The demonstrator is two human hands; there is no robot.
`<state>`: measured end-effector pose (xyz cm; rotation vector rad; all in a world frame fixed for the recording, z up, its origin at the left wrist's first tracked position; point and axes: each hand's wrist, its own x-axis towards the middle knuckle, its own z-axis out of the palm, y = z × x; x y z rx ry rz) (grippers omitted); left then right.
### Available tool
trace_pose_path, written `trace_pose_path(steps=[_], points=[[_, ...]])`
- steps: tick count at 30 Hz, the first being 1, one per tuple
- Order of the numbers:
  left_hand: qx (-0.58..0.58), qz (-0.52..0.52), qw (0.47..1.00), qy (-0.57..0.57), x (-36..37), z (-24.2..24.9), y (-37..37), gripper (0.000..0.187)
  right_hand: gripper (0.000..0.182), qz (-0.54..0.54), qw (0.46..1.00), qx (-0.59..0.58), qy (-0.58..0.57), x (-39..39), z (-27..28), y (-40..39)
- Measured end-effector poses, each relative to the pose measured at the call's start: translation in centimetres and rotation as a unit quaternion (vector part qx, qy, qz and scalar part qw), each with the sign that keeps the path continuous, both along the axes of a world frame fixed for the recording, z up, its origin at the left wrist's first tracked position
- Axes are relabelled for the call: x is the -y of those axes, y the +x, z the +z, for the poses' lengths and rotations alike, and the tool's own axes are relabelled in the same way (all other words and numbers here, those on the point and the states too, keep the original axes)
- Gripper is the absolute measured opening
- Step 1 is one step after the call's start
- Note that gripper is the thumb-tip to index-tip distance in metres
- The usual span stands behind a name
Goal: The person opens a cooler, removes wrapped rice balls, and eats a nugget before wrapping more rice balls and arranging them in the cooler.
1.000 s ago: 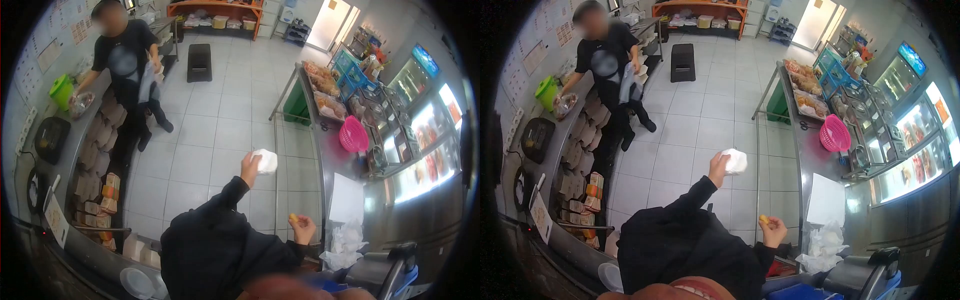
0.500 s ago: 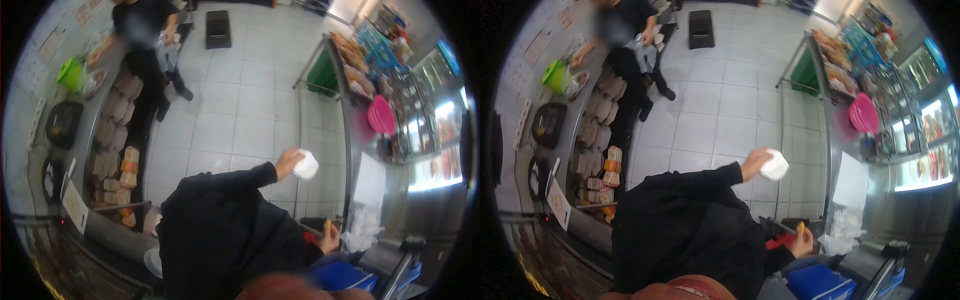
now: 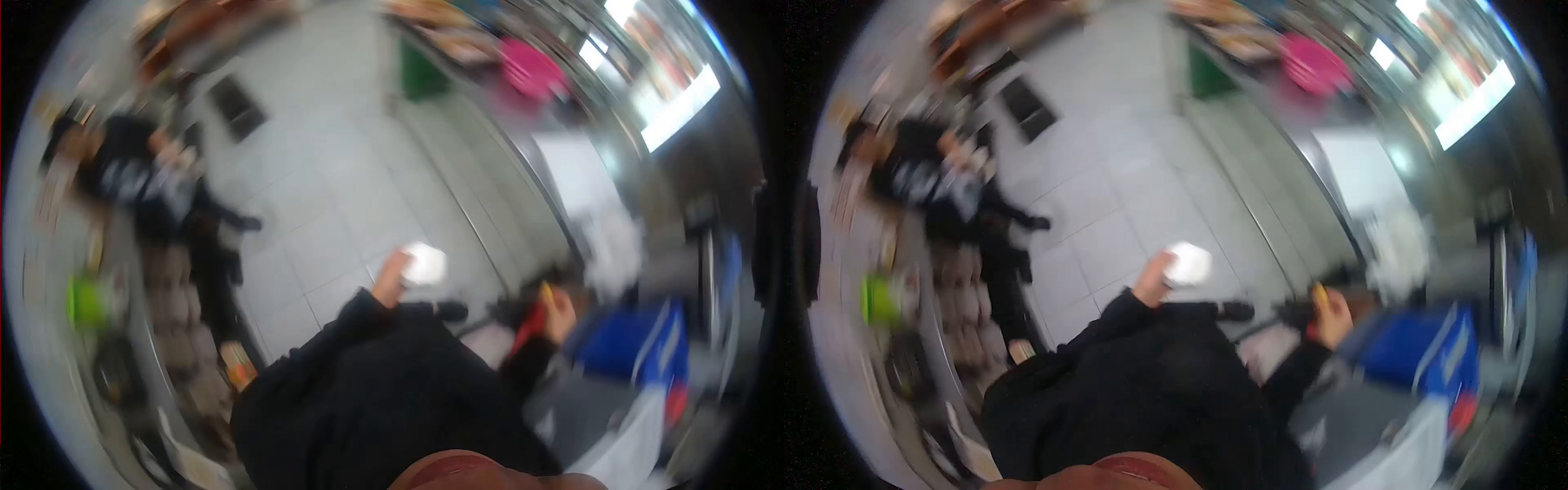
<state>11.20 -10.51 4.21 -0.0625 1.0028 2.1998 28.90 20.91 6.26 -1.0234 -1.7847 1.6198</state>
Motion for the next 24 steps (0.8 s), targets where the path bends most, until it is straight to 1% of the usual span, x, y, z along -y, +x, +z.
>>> trace_pose_path(steps=[1,2,3,4,5,6,7,8,9,10,11,12,13,14,15,16,17,18,19,20,21,22,23,24], points=[[0.000,-0.006,1.000,0.014,-0.2,0.1,0.0,0.041,0.020,-0.007,0.999,-0.017,0.045,0.3,-1.8,0.4],[0.021,-0.062,0.998,-0.026,-0.4,-0.8,-1.0,0.041,0.024,0.021,1.000,0.005,-0.014,0.8,-1.8,0.5],[0.026,-0.079,0.995,-0.060,-1.8,2.3,-0.5,0.045,0.021,0.014,0.999,0.041,-0.003,0.4,-5.3,1.1],[0.022,-0.108,0.992,-0.068,-3.6,1.7,-1.3,0.046,0.020,0.009,0.994,-0.020,-0.103,0.8,-7.7,1.2],[0.018,-0.121,0.989,-0.079,-4.9,1.4,-1.8,0.047,0.016,0.005,0.996,-0.036,-0.080,2.0,-8.4,1.1],[-0.002,-0.136,0.987,-0.085,-6.6,1.7,-2.2,0.048,0.016,0.020,0.996,-0.003,-0.084,2.7,-10.1,1.3],[-0.026,-0.142,0.985,-0.090,-9.3,1.9,-2.7,0.049,0.015,0.034,0.994,0.003,-0.107,3.1,-10.8,1.5],[-0.049,-0.138,0.984,-0.098,-11.7,2.2,-2.9,0.050,0.018,0.000,0.989,-0.035,-0.144,4.0,-10.5,1.4],[-0.124,-0.142,0.977,-0.102,-14.4,0.9,-3.7,0.051,0.018,0.045,0.995,0.025,-0.087,3.7,-13.1,2.1],[-0.358,-0.114,0.909,-0.179,-17.0,0.6,-4.5,0.050,0.015,0.045,0.992,0.013,-0.114,4.6,-11.7,1.9],[-0.501,-0.044,0.850,-0.155,-20.7,0.4,-5.5,0.051,0.016,0.029,0.983,-0.063,-0.172,5.0,-11.7,1.7],[-0.632,-0.016,0.726,-0.270,-25.7,-3.7,-6.4,0.052,0.014,0.040,0.991,0.044,-0.120,5.0,-9.2,1.3],[-0.683,0.011,0.695,-0.223,-29.4,-2.5,-7.4,0.051,0.014,0.055,0.992,0.003,-0.112,4.2,-8.7,1.2],[-0.731,0.038,0.659,-0.176,-33.1,-1.0,-8.2,0.052,0.014,0.202,0.965,0.164,-0.015,0.6,-8.6,1.0],[-0.763,0.037,0.613,-0.202,-36.8,-1.9,-9.5,0.054,0.016,0.095,0.995,0.034,-0.008,0.1,-12.2,1.7],[-0.797,0.045,0.583,-0.151,-42.5,-5.5,-11.0,0.055,0.017,0.077,0.996,0.021,-0.034,-2.0,-12.5,2.0],[-0.851,0.104,0.490,-0.158,-45.4,-5.7,-11.5,0.051,0.017,0.080,0.995,0.035,-0.046,-4.0,-11.8,2.0],[-0.853,-0.086,0.456,-0.239,-45.0,-2.5,-11.6,0.048,0.018,0.076,0.995,0.052,-0.051,-5.5,-12.0,2.1],[-0.869,-0.020,0.434,-0.238,-46.5,-5.4,-11.9,0.045,0.020,0.077,0.994,0.064,-0.053,-6.4,-11.9,2.0],[-0.855,-0.067,0.458,-0.234,-48.0,-8.0,-12.0,0.046,0.021,0.078,0.993,0.071,-0.050,-7.2,-11.7,2.1],[-0.849,-0.052,0.472,-0.231,-48.8,-8.8,-11.2,0.047,0.023,0.076,0.992,0.086,-0.048,-8.1,-11.3,2.1],[-0.842,-0.042,0.486,-0.231,-48.9,-9.4,-10.2,0.048,0.025,0.097,0.991,0.086,-0.021,-9.2,-11.0,1.9],[-0.833,-0.031,0.500,-0.234,-48.6,-9.7,-9.7,0.049,0.027,0.141,0.987,0.072,0.038,-10.7,-10.9,1.6],[-0.850,-0.066,0.470,-0.230,-48.0,-9.7,-9.9,0.057,0.029,0.191,0.973,0.057,0.114,-12.1,-11.0,1.2]])
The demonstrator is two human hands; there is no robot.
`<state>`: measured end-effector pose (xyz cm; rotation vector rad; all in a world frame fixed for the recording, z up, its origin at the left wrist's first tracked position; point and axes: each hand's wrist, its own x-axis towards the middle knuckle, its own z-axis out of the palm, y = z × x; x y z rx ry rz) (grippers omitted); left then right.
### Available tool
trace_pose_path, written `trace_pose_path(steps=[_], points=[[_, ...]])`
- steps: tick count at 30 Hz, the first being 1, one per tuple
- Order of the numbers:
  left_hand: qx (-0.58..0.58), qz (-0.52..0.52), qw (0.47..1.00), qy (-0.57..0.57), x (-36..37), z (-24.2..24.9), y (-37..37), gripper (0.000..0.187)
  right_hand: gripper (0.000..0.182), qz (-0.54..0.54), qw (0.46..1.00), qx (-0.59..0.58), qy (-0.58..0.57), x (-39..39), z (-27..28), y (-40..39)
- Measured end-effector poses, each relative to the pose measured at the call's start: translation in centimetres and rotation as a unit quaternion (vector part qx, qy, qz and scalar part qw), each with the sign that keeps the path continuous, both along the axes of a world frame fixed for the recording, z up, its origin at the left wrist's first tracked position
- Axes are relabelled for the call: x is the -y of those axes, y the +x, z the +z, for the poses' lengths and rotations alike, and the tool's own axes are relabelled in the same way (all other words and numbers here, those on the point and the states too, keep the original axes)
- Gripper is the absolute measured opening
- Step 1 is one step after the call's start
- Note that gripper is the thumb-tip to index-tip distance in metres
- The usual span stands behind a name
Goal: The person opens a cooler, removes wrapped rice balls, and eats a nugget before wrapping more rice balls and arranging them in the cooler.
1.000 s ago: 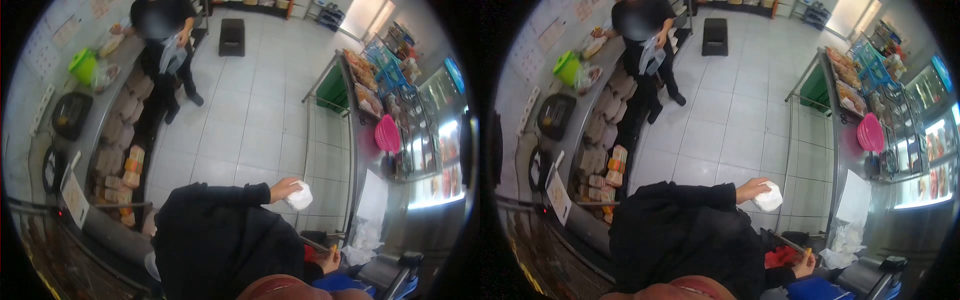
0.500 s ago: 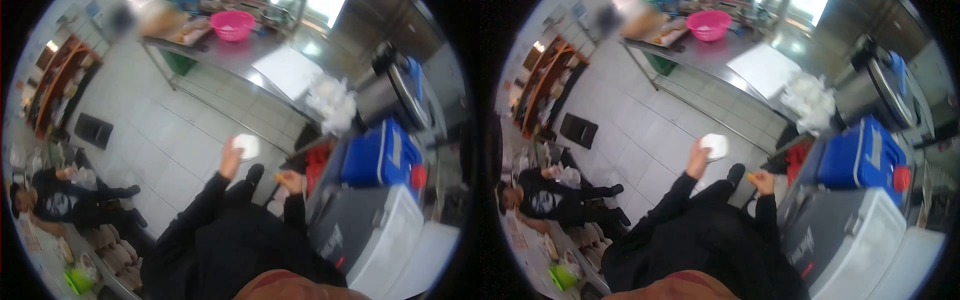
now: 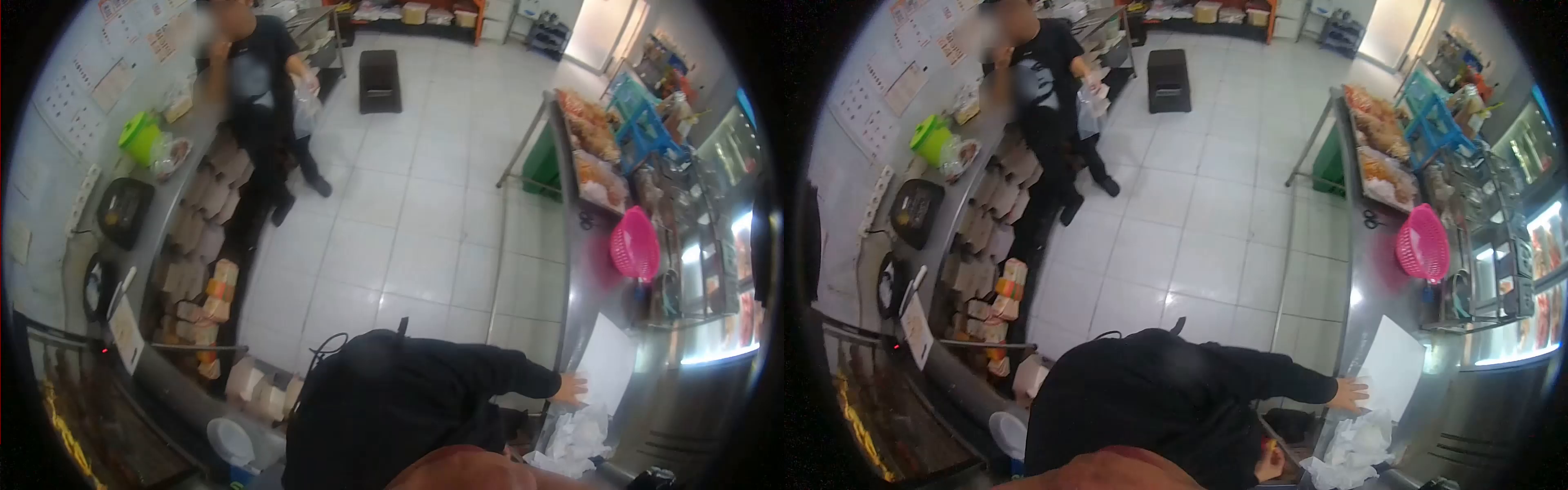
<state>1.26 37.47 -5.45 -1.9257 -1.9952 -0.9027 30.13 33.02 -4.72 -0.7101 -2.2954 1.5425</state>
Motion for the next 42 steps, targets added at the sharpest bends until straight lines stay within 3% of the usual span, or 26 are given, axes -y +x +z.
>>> trace_pose_path(steps=[1,2,4,6,7,8,9,10,11,13,14,19,24,29,34,42], points=[[0.024,-0.012,1.000,-0.002,1.8,1.2,-0.8,0.059,0.031,0.057,0.996,-0.038,0.060,-1.1,-0.2,-0.6],[0.049,-0.027,0.998,-0.003,4.4,2.8,-1.5,0.062,0.025,-0.046,0.995,0.000,-0.086,-0.7,0.6,-2.6],[0.110,-0.043,0.993,0.014,9.2,4.4,-2.7,0.075,0.021,-0.097,0.967,-0.012,-0.236,-0.2,3.2,-5.5],[0.250,-0.073,0.965,0.001,15.5,4.2,-4.5,0.076,0.020,-0.093,0.976,0.016,-0.195,2.0,5.5,-9.7],[0.283,-0.065,0.957,0.010,18.1,1.2,-4.9,0.074,0.022,-0.027,0.970,0.122,-0.207,2.6,7.9,-12.1],[0.330,-0.055,0.942,-0.014,21.8,1.1,-5.1,0.069,0.025,0.038,0.987,0.072,-0.136,0.8,2.9,-12.8],[0.365,0.001,0.931,-0.016,25.1,-0.5,-4.5,0.067,0.027,0.072,0.986,0.058,-0.141,1.7,2.8,-14.3],[0.427,0.020,0.902,-0.063,28.9,1.4,-4.3,0.065,0.029,0.108,0.982,0.043,-0.147,3.9,3.5,-16.9],[0.495,0.018,0.868,-0.030,31.8,-0.3,-3.8,0.061,0.031,0.156,0.968,0.023,-0.197,5.4,3.4,-18.8],[0.548,0.079,0.833,0.004,36.8,2.8,-2.2,0.061,0.033,0.232,0.941,0.037,-0.242,8.3,4.2,-21.9],[0.569,0.127,0.812,-0.032,38.6,6.9,-1.7,0.060,0.034,0.259,0.934,0.068,-0.237,9.9,4.9,-23.5],[0.527,0.254,0.805,0.103,41.3,13.4,-1.2,0.052,0.028,0.361,0.923,-0.002,-0.134,17.3,10.4,-29.6],[0.487,0.353,0.777,0.185,42.8,15.1,-0.3,0.046,0.026,0.397,0.899,-0.019,-0.184,19.9,13.0,-31.7],[0.512,0.336,0.768,0.188,42.4,14.8,1.2,0.051,0.027,0.419,0.879,0.019,-0.225,19.4,13.8,-30.9],[0.521,0.315,0.769,0.195,41.9,15.5,0.6,0.055,0.035,0.322,0.919,-0.017,-0.226,17.6,14.3,-32.0],[0.520,0.321,0.767,0.198,42.7,14.4,-1.2,0.048,0.030,0.381,0.904,0.016,-0.194,18.1,13.3,-33.5]])
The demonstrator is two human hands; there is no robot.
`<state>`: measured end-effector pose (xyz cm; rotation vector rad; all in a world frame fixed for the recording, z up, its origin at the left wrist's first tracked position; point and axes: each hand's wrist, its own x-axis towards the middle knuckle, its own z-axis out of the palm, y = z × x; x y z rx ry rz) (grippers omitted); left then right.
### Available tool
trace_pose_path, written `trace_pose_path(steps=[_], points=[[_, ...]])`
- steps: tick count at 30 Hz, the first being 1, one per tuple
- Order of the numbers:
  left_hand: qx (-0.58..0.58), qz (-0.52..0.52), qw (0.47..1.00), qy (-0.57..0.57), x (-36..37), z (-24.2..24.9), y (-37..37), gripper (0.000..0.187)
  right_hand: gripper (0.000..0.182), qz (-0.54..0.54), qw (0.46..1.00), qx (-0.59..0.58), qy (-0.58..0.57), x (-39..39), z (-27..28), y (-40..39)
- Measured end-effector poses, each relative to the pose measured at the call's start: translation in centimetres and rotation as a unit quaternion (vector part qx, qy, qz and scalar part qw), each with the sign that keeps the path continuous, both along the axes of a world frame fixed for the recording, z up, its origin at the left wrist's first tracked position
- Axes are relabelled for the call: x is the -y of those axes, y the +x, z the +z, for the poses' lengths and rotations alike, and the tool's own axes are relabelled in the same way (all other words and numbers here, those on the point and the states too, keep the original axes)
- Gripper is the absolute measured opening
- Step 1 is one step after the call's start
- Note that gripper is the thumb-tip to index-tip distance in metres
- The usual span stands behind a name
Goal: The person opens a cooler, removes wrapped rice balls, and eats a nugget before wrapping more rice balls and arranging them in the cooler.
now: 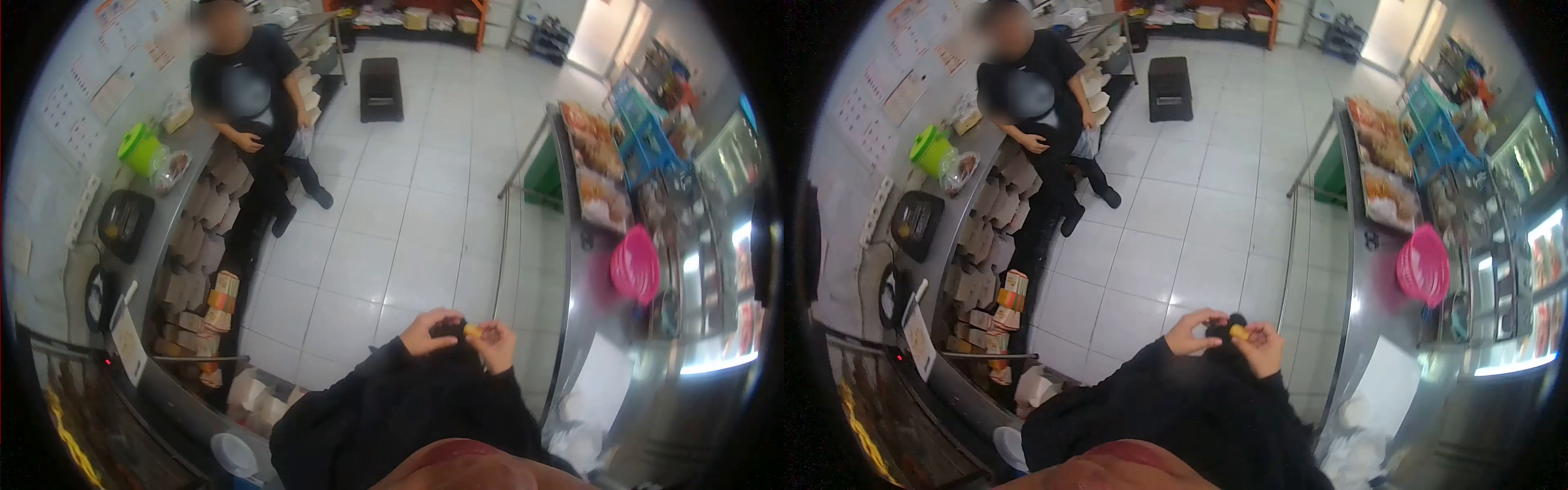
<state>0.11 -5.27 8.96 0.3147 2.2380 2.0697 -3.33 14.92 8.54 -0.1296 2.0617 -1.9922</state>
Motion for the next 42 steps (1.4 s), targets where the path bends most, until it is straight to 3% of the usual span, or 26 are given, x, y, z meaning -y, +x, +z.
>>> trace_pose_path(steps=[3,5,7,10,13,18,24,27,31,36,42], points=[[-0.026,-0.008,0.999,0.044,-0.7,-1.8,-1.3,0.049,0.031,0.008,1.000,0.001,0.023,0.6,0.5,-0.7],[-0.066,-0.013,0.998,-0.007,-0.5,-2.6,-2.7,0.050,0.032,-0.006,1.000,-0.003,0.023,0.1,-1.5,-1.8],[-0.050,-0.039,0.998,-0.010,-0.1,-1.3,-4.3,0.048,0.033,-0.040,0.998,0.034,-0.024,0.5,-0.1,-2.6],[-0.032,-0.038,0.999,-0.008,0.5,-2.1,-7.2,0.045,0.033,-0.049,0.997,0.058,-0.026,-1.5,-2.7,-5.3],[-0.060,0.009,0.998,0.005,1.9,-2.7,-10.3,0.043,0.033,-0.042,0.997,0.060,0.003,-1.9,-3.1,-9.2],[-0.032,0.218,0.967,0.126,5.9,1.5,-15.7,0.040,0.033,-0.070,0.994,0.078,-0.040,1.5,-3.6,-17.2],[-0.118,0.412,0.902,0.047,14.8,4.5,-21.0,0.031,0.034,-0.084,0.991,0.028,-0.104,8.4,-3.5,-26.0],[-0.134,0.444,0.886,-0.010,17.6,4.6,-21.7,0.027,0.034,-0.029,0.991,0.024,-0.125,11.6,-2.7,-27.9],[-0.140,0.329,0.923,-0.140,17.5,3.9,-22.0,0.032,0.034,0.063,0.992,0.002,-0.108,14.5,-2.3,-28.5],[-0.139,0.244,0.940,-0.196,14.3,1.8,-23.1,0.044,0.032,0.143,0.987,0.032,-0.073,16.1,-0.7,-28.6],[-0.174,0.174,0.942,-0.227,14.7,3.6,-26.6,0.039,0.024,0.110,0.988,-0.106,0.001,16.3,1.8,-29.5]])
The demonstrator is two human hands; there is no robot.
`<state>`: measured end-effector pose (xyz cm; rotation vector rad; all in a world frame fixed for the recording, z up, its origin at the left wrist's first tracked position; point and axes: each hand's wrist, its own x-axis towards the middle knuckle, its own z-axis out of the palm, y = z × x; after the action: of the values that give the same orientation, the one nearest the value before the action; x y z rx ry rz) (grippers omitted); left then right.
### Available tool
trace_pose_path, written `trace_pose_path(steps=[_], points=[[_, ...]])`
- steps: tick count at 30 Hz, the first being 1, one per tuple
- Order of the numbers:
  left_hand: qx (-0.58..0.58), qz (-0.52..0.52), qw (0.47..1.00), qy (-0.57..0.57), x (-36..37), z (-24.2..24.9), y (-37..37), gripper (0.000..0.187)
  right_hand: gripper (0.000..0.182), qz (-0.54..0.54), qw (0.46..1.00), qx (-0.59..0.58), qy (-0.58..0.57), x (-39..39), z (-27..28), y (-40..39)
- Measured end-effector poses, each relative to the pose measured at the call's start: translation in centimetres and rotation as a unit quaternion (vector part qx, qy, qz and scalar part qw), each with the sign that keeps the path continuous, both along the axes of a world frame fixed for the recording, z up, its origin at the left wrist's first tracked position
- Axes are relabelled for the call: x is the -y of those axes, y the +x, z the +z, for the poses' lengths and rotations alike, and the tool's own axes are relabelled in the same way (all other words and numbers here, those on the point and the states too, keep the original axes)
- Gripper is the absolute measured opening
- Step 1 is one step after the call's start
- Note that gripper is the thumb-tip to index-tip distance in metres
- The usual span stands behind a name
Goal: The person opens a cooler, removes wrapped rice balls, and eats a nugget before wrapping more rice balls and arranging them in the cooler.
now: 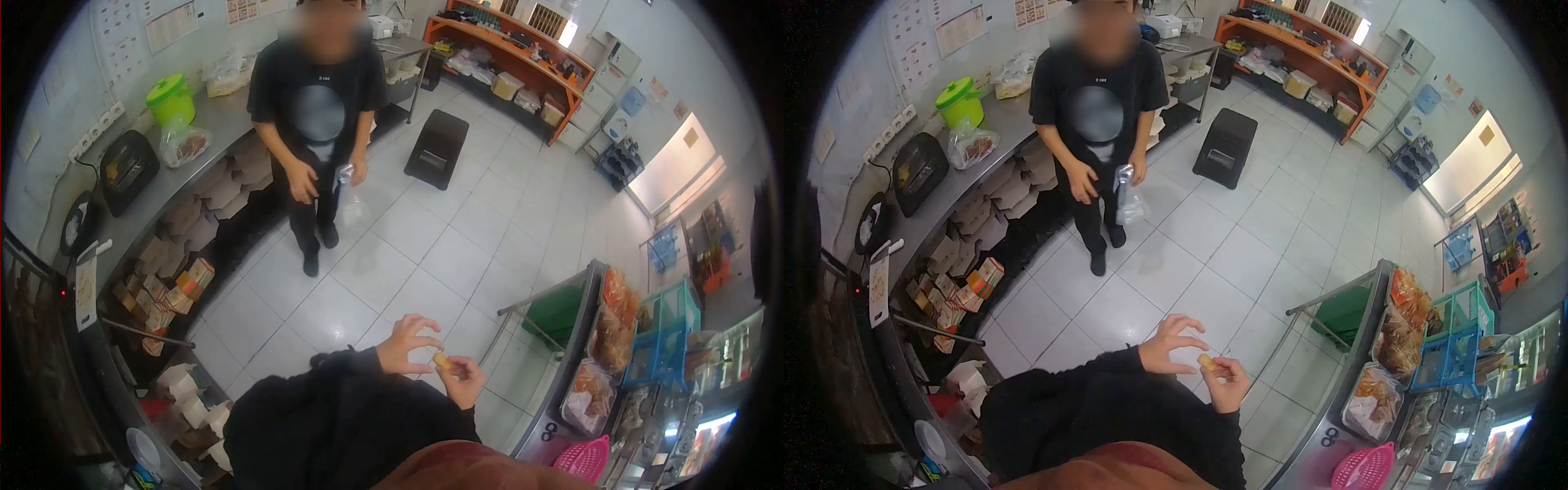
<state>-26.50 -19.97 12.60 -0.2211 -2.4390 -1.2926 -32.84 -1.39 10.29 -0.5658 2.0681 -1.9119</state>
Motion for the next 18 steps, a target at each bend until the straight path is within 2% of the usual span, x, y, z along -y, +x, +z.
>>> trace_pose_path(steps=[3,7,18], points=[[-0.030,-0.058,0.998,-0.020,1.1,1.6,-1.9,0.034,0.022,-0.047,0.991,-0.101,0.069,0.3,1.4,-0.1],[-0.042,-0.128,0.990,-0.036,2.1,3.2,-4.1,0.025,0.021,-0.126,0.978,-0.107,0.129,1.3,3.7,0.9],[-0.051,-0.188,0.981,-0.024,3.3,3.3,-4.4,0.018,0.021,-0.164,0.961,-0.180,0.134,2.7,4.7,2.3]])
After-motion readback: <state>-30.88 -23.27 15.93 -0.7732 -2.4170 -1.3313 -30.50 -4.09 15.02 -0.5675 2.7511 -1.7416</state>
